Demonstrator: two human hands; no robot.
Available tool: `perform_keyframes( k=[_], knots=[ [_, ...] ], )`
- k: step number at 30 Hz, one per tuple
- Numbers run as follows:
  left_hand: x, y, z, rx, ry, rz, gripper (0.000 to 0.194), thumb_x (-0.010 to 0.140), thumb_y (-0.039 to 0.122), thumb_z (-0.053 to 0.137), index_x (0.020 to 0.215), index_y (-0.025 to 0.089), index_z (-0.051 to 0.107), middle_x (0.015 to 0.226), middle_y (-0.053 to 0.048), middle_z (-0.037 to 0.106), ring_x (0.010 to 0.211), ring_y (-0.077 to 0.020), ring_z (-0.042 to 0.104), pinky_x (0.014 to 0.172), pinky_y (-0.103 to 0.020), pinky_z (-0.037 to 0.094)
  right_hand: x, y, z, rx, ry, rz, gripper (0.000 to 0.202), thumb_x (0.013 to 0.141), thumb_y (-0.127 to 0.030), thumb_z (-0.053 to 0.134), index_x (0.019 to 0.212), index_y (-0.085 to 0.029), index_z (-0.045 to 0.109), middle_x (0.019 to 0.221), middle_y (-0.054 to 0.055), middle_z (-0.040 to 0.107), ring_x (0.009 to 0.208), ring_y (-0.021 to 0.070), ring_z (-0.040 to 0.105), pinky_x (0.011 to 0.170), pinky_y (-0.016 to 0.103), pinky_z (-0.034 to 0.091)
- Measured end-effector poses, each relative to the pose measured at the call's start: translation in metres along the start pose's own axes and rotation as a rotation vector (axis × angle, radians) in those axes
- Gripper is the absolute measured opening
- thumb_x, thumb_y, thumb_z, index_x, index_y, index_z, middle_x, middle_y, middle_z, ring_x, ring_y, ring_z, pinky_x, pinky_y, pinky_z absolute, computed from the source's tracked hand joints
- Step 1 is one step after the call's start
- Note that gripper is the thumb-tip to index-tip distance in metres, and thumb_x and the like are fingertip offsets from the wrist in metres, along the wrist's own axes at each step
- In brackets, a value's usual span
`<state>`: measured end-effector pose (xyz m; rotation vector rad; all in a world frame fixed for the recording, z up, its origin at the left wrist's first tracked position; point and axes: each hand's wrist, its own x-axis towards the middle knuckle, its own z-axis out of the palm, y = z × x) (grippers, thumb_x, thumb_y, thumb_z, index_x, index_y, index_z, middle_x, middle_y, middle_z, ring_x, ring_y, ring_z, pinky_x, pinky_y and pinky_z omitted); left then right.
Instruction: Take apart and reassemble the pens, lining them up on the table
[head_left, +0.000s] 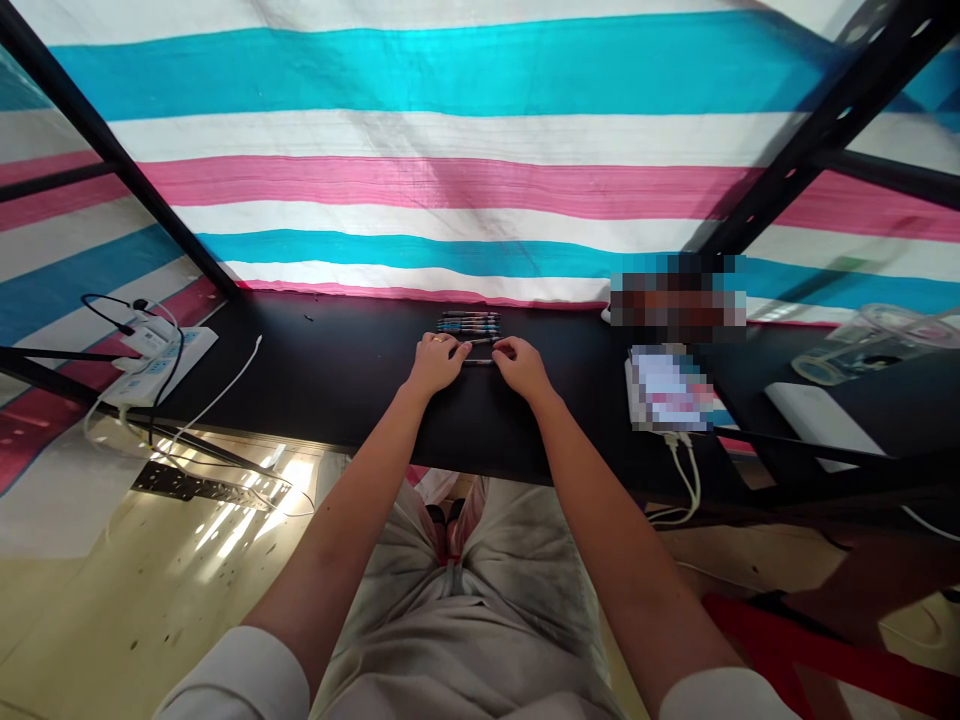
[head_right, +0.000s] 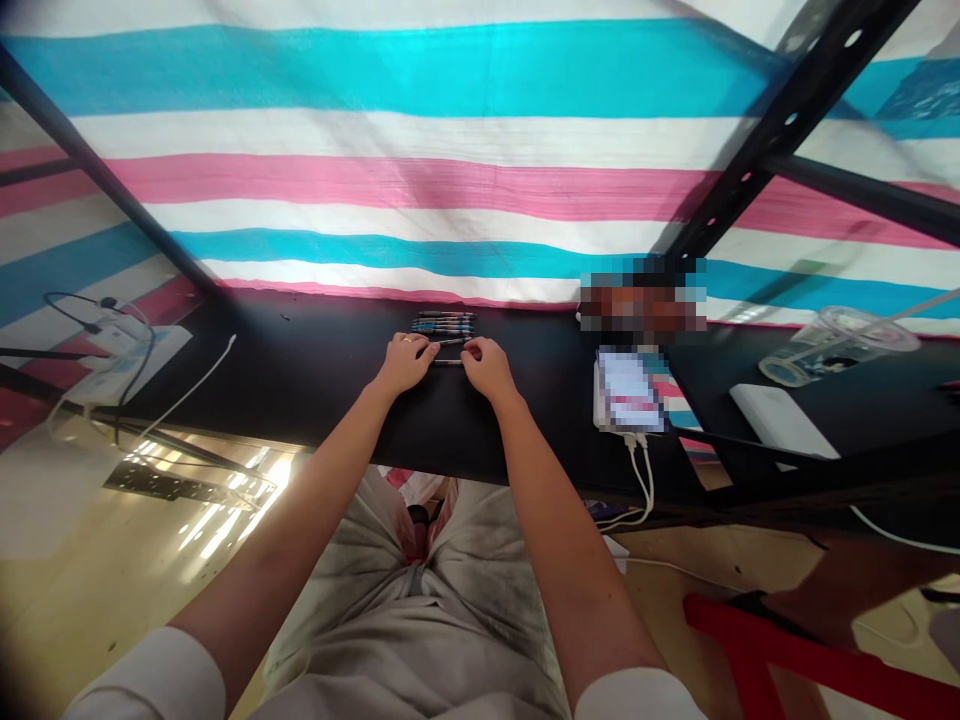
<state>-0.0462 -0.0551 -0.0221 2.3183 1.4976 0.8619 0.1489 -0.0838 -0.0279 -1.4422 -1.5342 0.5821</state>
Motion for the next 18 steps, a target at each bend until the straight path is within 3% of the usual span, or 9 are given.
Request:
perform_keyframes(
  k=[5,8,13,15,18],
  knots=[
    [0.0003,0.0023,-0.0024,-0.046,0.003,0.018,0.038,0.098,0.045,0.047,0.089,0.02,0.075,0.116,-0.013,0.07,0.118,-0.0336,0.048,0.103,-0.051,0.034,0.0011,0.0007,0.0002,0.011,0.037,0.028,0.015,0.08,-0.026,0.059,0.09,-0.018,0.066,0.094,0.008,0.067,0.084,0.0216,0.063,0.088,0.041,0.051],
    [0.0011,0.0029,-0.0038,-0.102,0.035,0.086,0.027,0.096,0.029,0.049,0.092,0.021,0.075,0.115,-0.011,0.069,0.115,-0.029,0.052,0.104,-0.047,0.037,0.0026,0.0031,-0.0001,0.028,0.084,0.018,0.016,0.08,-0.027,0.059,0.091,-0.018,0.066,0.095,0.009,0.067,0.083,0.0216,0.063,0.088,0.041,0.052],
    [0.0036,0.0048,-0.005,-0.374,0.26,0.206,0.026,0.092,0.015,0.046,0.088,0.02,0.072,0.103,-0.009,0.068,0.104,-0.0222,0.061,0.097,-0.038,0.048,0.0062,0.0079,-0.0011,0.094,0.223,-0.01,0.027,0.078,-0.029,0.062,0.102,-0.017,0.065,0.104,0.012,0.065,0.087,0.0224,0.064,0.085,0.041,0.053],
    [0.0051,0.0064,-0.0042,-0.518,0.322,0.177,0.02,0.09,0.016,0.051,0.091,0.02,0.071,0.102,-0.008,0.069,0.101,-0.021,0.064,0.094,-0.036,0.05,0.0074,0.0075,-0.0011,0.136,0.253,-0.019,0.038,0.076,-0.034,0.067,0.109,-0.017,0.064,0.111,0.013,0.063,0.09,0.0229,0.064,0.081,0.039,0.054],
    [0.0072,0.01,-0.0025,-0.775,0.285,0.071,0.016,0.086,0.02,0.063,0.102,0.019,0.067,0.099,-0.007,0.071,0.092,-0.0192,0.068,0.089,-0.034,0.054,0.0074,0.0017,-0.0018,0.311,0.191,0.007,0.051,0.072,-0.044,0.074,0.115,-0.019,0.063,0.104,0.01,0.066,0.083,0.0205,0.064,0.073,0.035,0.054]
  ],
)
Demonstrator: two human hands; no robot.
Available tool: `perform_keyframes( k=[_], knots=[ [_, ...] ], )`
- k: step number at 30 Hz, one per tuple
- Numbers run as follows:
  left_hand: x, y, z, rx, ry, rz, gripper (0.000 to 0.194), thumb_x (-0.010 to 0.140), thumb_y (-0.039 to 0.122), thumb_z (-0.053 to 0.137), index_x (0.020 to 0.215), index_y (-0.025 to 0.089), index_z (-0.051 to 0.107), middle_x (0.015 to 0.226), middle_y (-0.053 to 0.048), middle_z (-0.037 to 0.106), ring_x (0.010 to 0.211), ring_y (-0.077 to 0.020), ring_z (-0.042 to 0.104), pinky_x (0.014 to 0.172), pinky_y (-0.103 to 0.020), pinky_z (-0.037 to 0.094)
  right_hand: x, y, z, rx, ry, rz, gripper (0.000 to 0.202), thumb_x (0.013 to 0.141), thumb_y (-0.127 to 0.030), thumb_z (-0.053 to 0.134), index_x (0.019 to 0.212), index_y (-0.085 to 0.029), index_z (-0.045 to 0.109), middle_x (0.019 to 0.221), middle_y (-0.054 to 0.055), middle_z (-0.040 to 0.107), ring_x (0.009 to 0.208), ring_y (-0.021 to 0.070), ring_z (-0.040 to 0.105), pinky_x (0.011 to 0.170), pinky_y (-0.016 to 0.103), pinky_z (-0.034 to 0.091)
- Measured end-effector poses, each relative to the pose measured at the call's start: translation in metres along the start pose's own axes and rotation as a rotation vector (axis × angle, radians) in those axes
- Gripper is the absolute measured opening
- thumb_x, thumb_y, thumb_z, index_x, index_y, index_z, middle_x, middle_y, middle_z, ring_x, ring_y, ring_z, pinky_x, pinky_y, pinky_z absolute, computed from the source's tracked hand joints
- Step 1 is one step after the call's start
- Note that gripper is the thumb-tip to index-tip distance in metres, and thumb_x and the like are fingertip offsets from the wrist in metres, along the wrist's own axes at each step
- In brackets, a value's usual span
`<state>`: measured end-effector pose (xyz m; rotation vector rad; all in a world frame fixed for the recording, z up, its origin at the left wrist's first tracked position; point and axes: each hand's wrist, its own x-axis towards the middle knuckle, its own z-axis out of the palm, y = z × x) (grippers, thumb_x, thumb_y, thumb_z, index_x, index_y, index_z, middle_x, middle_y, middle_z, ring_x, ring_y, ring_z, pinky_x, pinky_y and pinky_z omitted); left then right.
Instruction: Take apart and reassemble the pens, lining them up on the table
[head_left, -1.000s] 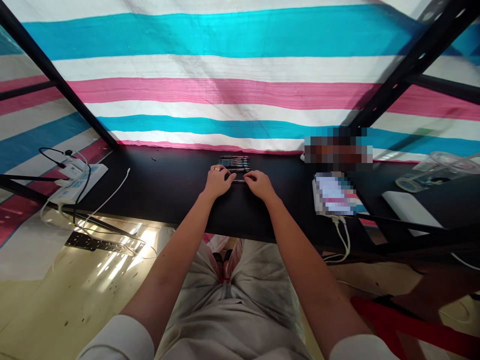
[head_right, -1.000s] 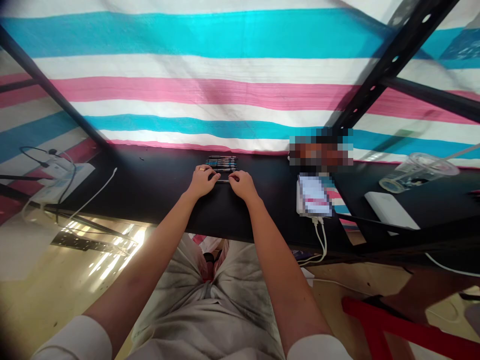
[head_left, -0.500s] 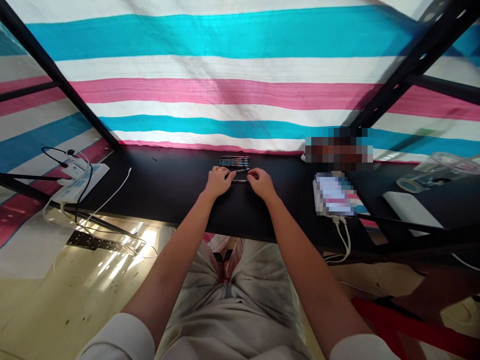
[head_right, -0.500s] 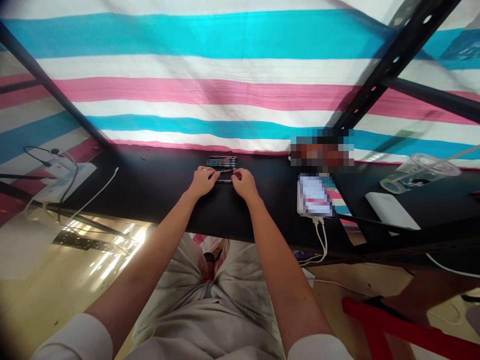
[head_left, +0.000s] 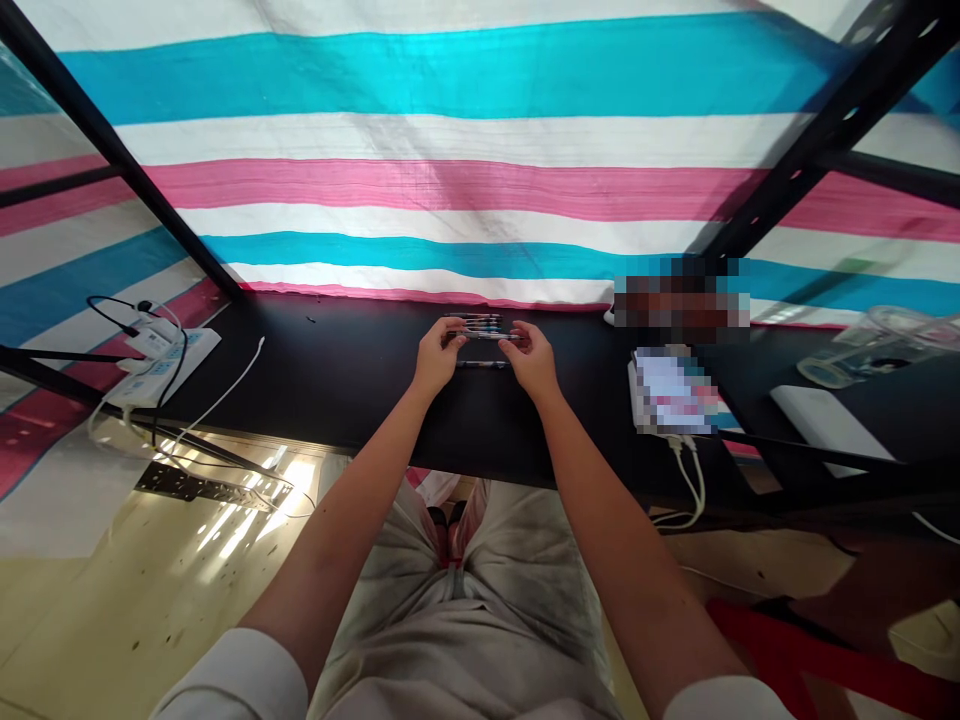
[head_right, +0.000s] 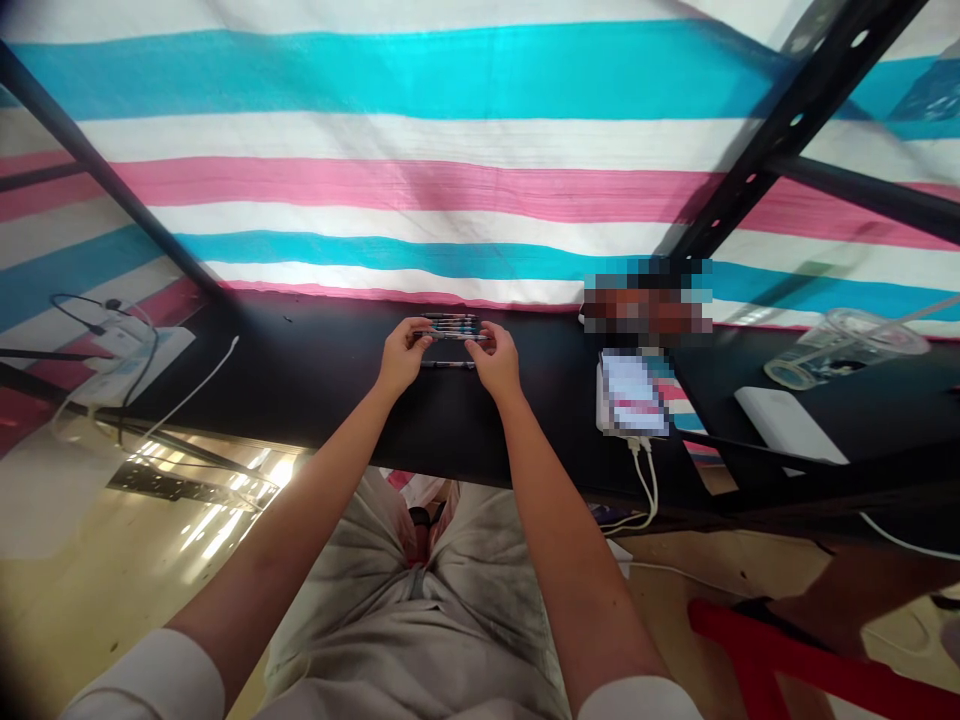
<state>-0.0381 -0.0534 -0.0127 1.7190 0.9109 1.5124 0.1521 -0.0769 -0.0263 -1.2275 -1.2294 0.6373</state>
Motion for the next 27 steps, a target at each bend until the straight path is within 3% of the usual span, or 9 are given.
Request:
perform_keyframes(
  k=[4,8,11,14,16,18,20,23,27],
  knots=[
    [-0.001,0.005,0.004,-0.203,-0.023,-0.122,0.02,0.082,0.03,0.074,0.094,0.017,0.067,0.093,-0.007,0.073,0.087,-0.0194,0.071,0.087,-0.035,0.055,-0.004,-0.016,-0.001,0.28,-0.157,0.159,0.044,0.071,-0.053,0.077,0.096,-0.018,0.069,0.07,0.003,0.065,0.056,0.0129,0.054,0.048,0.026,0.041],
    [-0.003,0.014,0.007,-0.479,-0.024,-0.204,0.031,0.08,0.04,0.079,0.091,0.017,0.061,0.107,-0.011,0.074,0.105,-0.0231,0.071,0.1,-0.042,0.052,-0.01,-0.03,-0.003,0.374,-0.188,0.226,0.04,0.066,-0.052,0.083,0.079,-0.017,0.07,0.065,0.004,0.066,0.051,0.0102,0.05,0.041,0.022,0.032],
    [-0.004,0.021,0.01,-0.696,-0.043,-0.306,0.032,0.082,0.038,0.078,0.093,0.017,0.056,0.121,-0.013,0.07,0.116,-0.0258,0.068,0.107,-0.047,0.048,-0.013,-0.034,-0.002,0.39,-0.261,0.283,0.042,0.063,-0.054,0.084,0.069,-0.016,0.067,0.065,0.005,0.065,0.049,0.0091,0.047,0.039,0.021,0.025],
    [-0.002,0.025,0.011,-0.801,-0.067,-0.368,0.023,0.089,0.031,0.072,0.1,0.017,0.057,0.124,-0.013,0.068,0.12,-0.0267,0.066,0.11,-0.05,0.046,-0.015,-0.034,-0.001,0.412,-0.396,0.314,0.044,0.062,-0.056,0.084,0.073,-0.016,0.068,0.058,0.0,0.056,0.045,0.0066,0.036,0.04,0.022,0.019],
    [-0.001,0.025,0.013,-0.833,-0.057,-0.395,0.014,0.093,0.027,0.066,0.099,0.016,0.058,0.114,-0.012,0.071,0.117,-0.026,0.067,0.11,-0.051,0.046,-0.015,-0.033,0.0,0.392,-0.482,0.316,0.046,0.066,-0.058,0.081,0.081,-0.016,0.07,0.053,-0.004,0.046,0.044,0.006,0.028,0.041,0.022,0.018],
    [-0.001,0.025,0.015,-0.825,-0.012,-0.431,0.01,0.095,0.024,0.063,0.093,0.016,0.058,0.096,-0.008,0.072,0.112,-0.0247,0.069,0.11,-0.051,0.046,-0.015,-0.03,0.001,0.286,-0.483,0.246,0.045,0.072,-0.06,0.074,0.083,-0.016,0.071,0.051,-0.005,0.042,0.045,0.0075,0.029,0.043,0.023,0.022],
    [0.0,0.025,0.017,-0.808,0.046,-0.458,0.011,0.095,0.022,0.063,0.088,0.016,0.057,0.081,-0.003,0.067,0.108,-0.0233,0.07,0.109,-0.05,0.047,-0.014,-0.027,0.003,0.102,-0.403,0.08,0.04,0.079,-0.056,0.067,0.08,-0.017,0.072,0.054,-0.001,0.05,0.05,0.0115,0.04,0.048,0.026,0.033],
    [-0.001,0.025,0.022,-0.834,0.108,-0.464,0.012,0.094,0.02,0.063,0.086,0.016,0.056,0.076,-0.001,0.063,0.102,-0.0214,0.072,0.107,-0.049,0.049,-0.015,-0.024,0.006,-0.153,-0.271,-0.169,0.031,0.086,-0.043,0.058,0.081,-0.018,0.074,0.072,0.005,0.068,0.068,0.0195,0.059,0.065,0.032,0.046],
    [-0.001,0.023,0.028,-0.872,0.174,-0.478,0.013,0.094,0.019,0.063,0.084,0.016,0.055,0.073,0.001,0.06,0.099,-0.0202,0.072,0.105,-0.045,0.051,-0.019,-0.022,0.01,-0.328,-0.211,-0.281,0.028,0.091,-0.033,0.051,0.092,-0.019,0.076,0.086,0.008,0.075,0.077,0.0247,0.067,0.076,0.036,0.05]
  ],
)
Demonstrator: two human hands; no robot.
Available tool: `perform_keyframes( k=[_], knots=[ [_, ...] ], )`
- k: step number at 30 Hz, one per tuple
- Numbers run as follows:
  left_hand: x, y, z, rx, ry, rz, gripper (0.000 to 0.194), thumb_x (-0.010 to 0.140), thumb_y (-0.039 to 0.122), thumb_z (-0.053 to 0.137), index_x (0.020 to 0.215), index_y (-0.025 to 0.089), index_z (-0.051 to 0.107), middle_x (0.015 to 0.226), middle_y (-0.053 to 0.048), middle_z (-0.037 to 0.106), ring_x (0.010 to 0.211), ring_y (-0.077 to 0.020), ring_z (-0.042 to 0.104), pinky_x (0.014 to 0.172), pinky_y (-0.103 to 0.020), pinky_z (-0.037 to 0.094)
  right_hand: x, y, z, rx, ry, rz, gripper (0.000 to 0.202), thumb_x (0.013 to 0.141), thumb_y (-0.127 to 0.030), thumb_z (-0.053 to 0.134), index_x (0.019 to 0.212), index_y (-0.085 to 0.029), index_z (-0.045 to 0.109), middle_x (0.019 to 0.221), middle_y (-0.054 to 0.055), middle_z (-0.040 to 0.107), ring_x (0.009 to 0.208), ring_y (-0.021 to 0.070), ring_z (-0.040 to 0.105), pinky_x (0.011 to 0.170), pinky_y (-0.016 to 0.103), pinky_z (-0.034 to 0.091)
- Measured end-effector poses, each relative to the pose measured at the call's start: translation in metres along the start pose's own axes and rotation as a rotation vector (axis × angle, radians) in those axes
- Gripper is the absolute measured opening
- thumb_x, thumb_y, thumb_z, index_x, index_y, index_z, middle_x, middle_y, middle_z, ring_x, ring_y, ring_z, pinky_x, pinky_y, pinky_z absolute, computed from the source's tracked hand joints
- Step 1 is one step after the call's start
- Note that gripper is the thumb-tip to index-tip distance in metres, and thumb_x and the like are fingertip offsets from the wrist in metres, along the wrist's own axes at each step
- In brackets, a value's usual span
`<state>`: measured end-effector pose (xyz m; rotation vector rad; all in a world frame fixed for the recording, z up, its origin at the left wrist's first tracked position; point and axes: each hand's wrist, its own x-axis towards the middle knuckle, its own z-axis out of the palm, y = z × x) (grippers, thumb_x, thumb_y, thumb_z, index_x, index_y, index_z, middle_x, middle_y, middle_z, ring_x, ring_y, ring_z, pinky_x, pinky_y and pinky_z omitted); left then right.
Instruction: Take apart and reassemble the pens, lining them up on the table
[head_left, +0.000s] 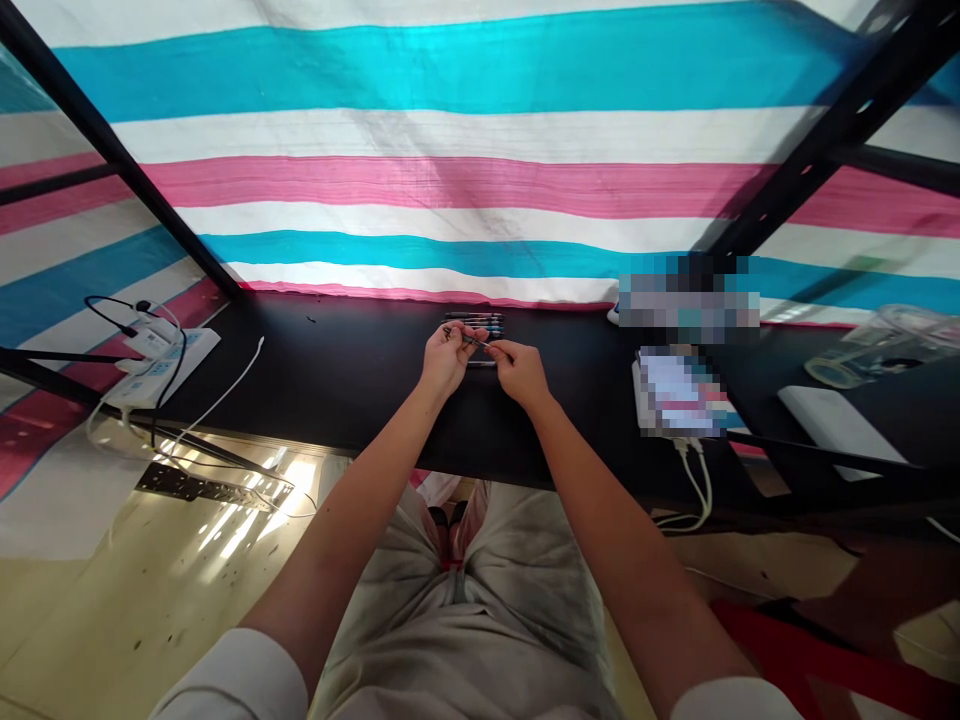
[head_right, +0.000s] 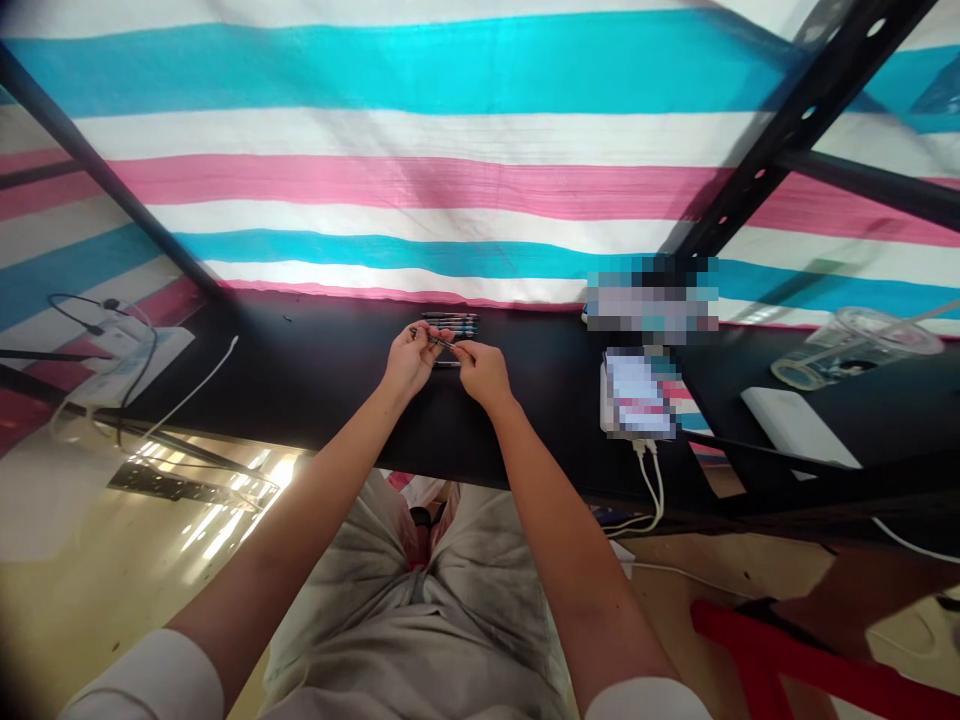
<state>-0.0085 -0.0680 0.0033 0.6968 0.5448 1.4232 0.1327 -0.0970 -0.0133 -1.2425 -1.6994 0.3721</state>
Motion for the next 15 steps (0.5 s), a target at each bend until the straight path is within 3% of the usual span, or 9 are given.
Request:
perform_keyframes(
  k=[5,8,11,15],
  knots=[
    [0.0026,-0.0027,-0.0016,0.018,0.083,-0.006,0.014,0.093,0.019,0.064,0.082,0.015,0.056,0.071,0.0,0.062,0.095,-0.0198,0.073,0.103,-0.044,0.051,-0.0016,-0.0015,0.0036,-0.088,0.022,-0.055,0.026,0.091,-0.028,0.05,0.099,-0.02,0.074,0.101,0.01,0.076,0.094,0.028,0.068,0.087,0.039,0.051],
    [0.0024,0.0005,-0.0032,0.034,0.017,0.004,0.005,0.09,0.015,0.065,0.092,0.014,0.061,0.091,-0.006,0.071,0.097,-0.0193,0.073,0.104,-0.043,0.05,-0.0001,-0.0008,0.0018,-0.043,0.08,-0.028,0.024,0.09,-0.027,0.051,0.098,-0.019,0.072,0.099,0.01,0.075,0.09,0.0263,0.068,0.085,0.039,0.052],
    [0.0015,0.0027,-0.005,0.066,-0.078,0.039,0.02,0.084,0.014,0.071,0.103,0.016,0.064,0.108,-0.008,0.071,0.1,-0.0195,0.072,0.101,-0.039,0.052,0.0011,0.0014,-0.0016,-0.001,0.131,0.008,0.021,0.087,-0.027,0.052,0.095,-0.018,0.071,0.094,0.01,0.073,0.083,0.0244,0.066,0.082,0.038,0.052],
    [0.0019,-0.0002,-0.009,0.222,-0.029,0.135,0.025,0.078,0.023,0.079,0.097,0.016,0.066,0.097,-0.006,0.073,0.089,-0.0179,0.072,0.089,-0.034,0.057,0.001,0.0043,-0.0041,0.021,0.137,0.005,0.013,0.082,-0.021,0.056,0.089,-0.02,0.066,0.092,0.008,0.069,0.085,0.0231,0.063,0.083,0.038,0.051]
  ],
)
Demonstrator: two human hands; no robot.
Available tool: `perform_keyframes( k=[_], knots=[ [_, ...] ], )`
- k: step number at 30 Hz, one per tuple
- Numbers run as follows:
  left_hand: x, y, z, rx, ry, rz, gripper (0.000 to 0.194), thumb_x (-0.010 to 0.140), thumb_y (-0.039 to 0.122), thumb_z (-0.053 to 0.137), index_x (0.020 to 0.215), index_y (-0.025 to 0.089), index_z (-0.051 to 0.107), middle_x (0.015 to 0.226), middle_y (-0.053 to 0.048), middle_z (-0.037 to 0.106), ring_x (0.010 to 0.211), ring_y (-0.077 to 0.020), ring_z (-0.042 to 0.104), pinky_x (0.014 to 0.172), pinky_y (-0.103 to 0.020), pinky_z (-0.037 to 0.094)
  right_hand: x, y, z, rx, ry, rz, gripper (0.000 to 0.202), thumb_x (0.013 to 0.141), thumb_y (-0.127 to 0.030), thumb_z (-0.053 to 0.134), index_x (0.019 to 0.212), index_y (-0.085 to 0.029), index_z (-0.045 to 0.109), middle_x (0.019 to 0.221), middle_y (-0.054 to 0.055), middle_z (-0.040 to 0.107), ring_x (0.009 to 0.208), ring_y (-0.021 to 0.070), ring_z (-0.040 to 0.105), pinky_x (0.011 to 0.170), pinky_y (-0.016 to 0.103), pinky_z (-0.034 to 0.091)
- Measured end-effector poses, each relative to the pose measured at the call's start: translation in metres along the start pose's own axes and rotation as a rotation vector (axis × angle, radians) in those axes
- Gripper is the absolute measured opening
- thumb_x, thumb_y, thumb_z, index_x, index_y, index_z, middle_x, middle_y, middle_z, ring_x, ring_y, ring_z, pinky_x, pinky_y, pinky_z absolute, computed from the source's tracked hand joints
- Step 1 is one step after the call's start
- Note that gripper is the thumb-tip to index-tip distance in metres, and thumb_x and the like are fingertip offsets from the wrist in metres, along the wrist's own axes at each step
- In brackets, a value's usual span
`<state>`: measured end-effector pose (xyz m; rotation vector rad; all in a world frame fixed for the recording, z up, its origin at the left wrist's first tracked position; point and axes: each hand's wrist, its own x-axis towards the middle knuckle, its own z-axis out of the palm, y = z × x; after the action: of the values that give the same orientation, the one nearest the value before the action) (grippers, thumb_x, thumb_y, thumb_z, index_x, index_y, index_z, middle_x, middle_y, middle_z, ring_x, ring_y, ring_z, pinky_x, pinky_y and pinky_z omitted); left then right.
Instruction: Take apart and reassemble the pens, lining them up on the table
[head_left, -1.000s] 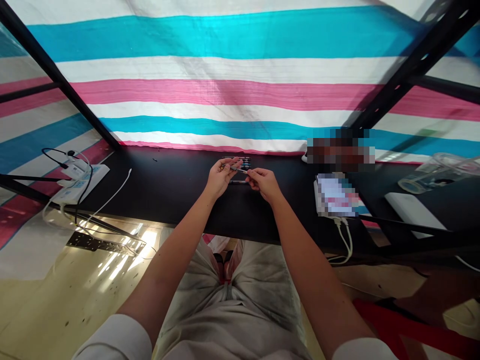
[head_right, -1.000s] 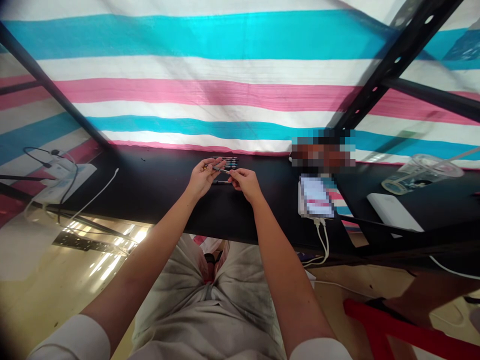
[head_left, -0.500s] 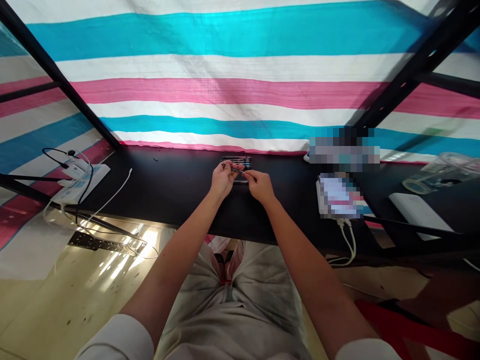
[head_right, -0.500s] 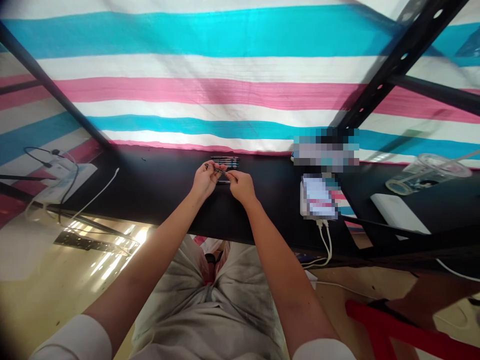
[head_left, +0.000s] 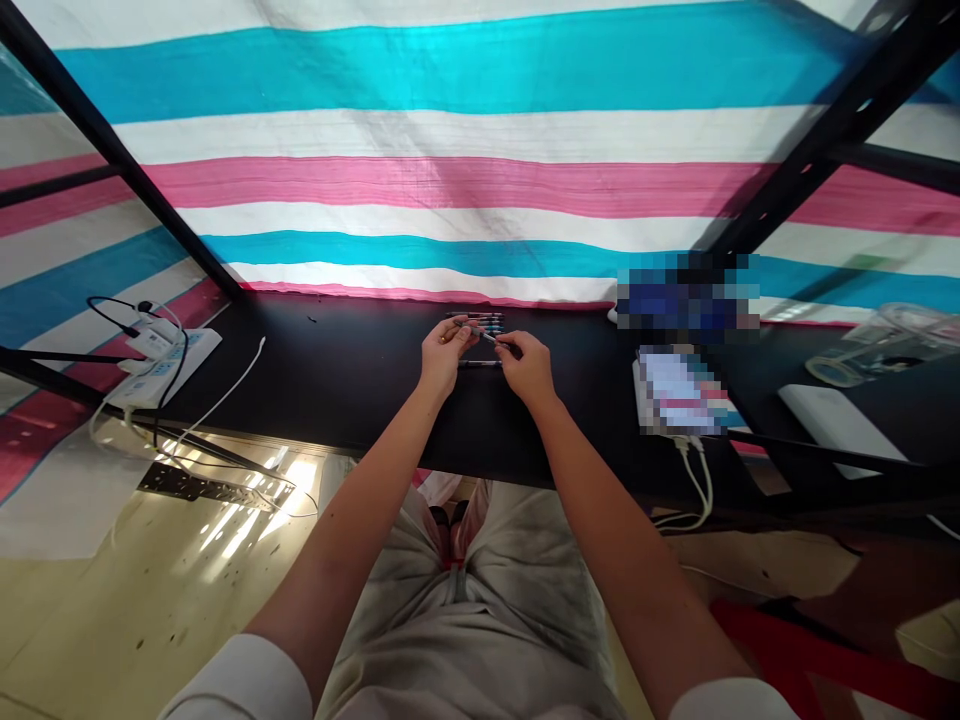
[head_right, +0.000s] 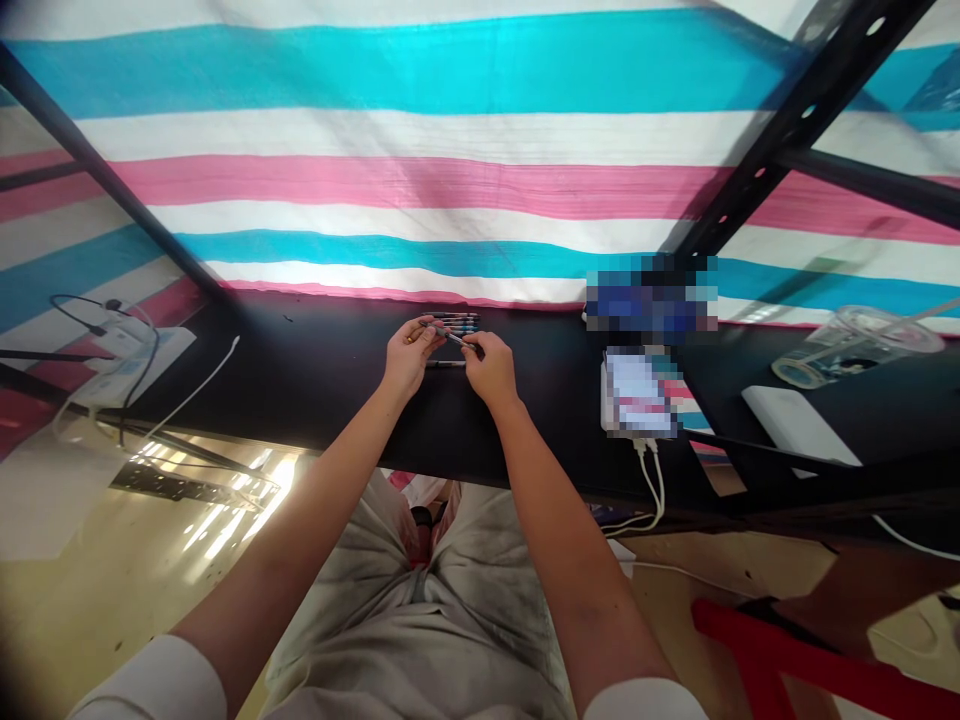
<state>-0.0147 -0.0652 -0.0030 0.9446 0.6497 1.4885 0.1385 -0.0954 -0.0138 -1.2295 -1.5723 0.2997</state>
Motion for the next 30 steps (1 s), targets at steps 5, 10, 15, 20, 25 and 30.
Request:
perform_keyframes(
  k=[5,10,15,20,25,30],
  knots=[
    [-0.001,-0.004,-0.002,0.291,0.051,0.061,0.029,0.074,0.036,0.083,0.087,0.016,0.067,0.072,-0.002,0.068,0.066,-0.0149,0.068,0.068,-0.029,0.057,-0.001,0.001,0.0,-0.09,-0.015,0.009,0.009,0.077,-0.015,0.055,0.083,-0.021,0.059,0.088,0.007,0.061,0.083,0.022,0.057,0.08,0.037,0.05],
    [-0.002,-0.007,-0.004,0.298,0.019,0.044,0.03,0.076,0.04,0.08,0.084,0.015,0.066,0.071,-0.002,0.067,0.068,-0.0176,0.07,0.068,-0.032,0.059,-0.002,0.002,0.004,-0.103,-0.084,-0.034,0.02,0.086,-0.02,0.052,0.101,-0.018,0.065,0.104,0.013,0.062,0.093,0.0245,0.059,0.085,0.04,0.051],
    [-0.002,-0.011,-0.005,0.264,0.011,0.021,0.03,0.076,0.037,0.08,0.084,0.014,0.064,0.076,-0.004,0.069,0.068,-0.019,0.071,0.071,-0.039,0.062,-0.001,0.009,0.004,-0.168,-0.119,-0.061,0.012,0.082,-0.013,0.052,0.086,-0.019,0.061,0.094,0.011,0.062,0.092,0.0261,0.058,0.088,0.043,0.049],
    [-0.002,-0.011,-0.005,0.299,0.009,-0.005,0.029,0.075,0.036,0.081,0.084,0.014,0.064,0.075,-0.004,0.069,0.069,-0.0189,0.071,0.071,-0.037,0.061,-0.001,0.011,0.004,-0.174,-0.096,-0.034,0.013,0.078,-0.012,0.051,0.087,-0.02,0.057,0.096,0.011,0.059,0.091,0.0247,0.056,0.084,0.04,0.049],
    [0.0,-0.01,-0.007,0.393,0.029,0.052,0.028,0.076,0.038,0.08,0.082,0.015,0.065,0.074,-0.004,0.07,0.071,-0.0177,0.071,0.063,-0.027,0.055,-0.002,0.01,0.008,-0.174,-0.134,-0.096,0.024,0.085,-0.017,0.05,0.103,-0.016,0.065,0.114,0.016,0.062,0.105,0.029,0.056,0.096,0.045,0.048],
    [-0.001,-0.012,-0.008,0.359,0.025,0.005,0.033,0.075,0.042,0.082,0.082,0.015,0.063,0.074,-0.004,0.07,0.069,-0.0194,0.072,0.063,-0.03,0.057,-0.002,0.013,0.007,-0.183,-0.148,-0.102,0.018,0.08,-0.012,0.051,0.09,-0.018,0.066,0.111,0.017,0.066,0.106,0.0323,0.055,0.097,0.052,0.046]
  ],
)
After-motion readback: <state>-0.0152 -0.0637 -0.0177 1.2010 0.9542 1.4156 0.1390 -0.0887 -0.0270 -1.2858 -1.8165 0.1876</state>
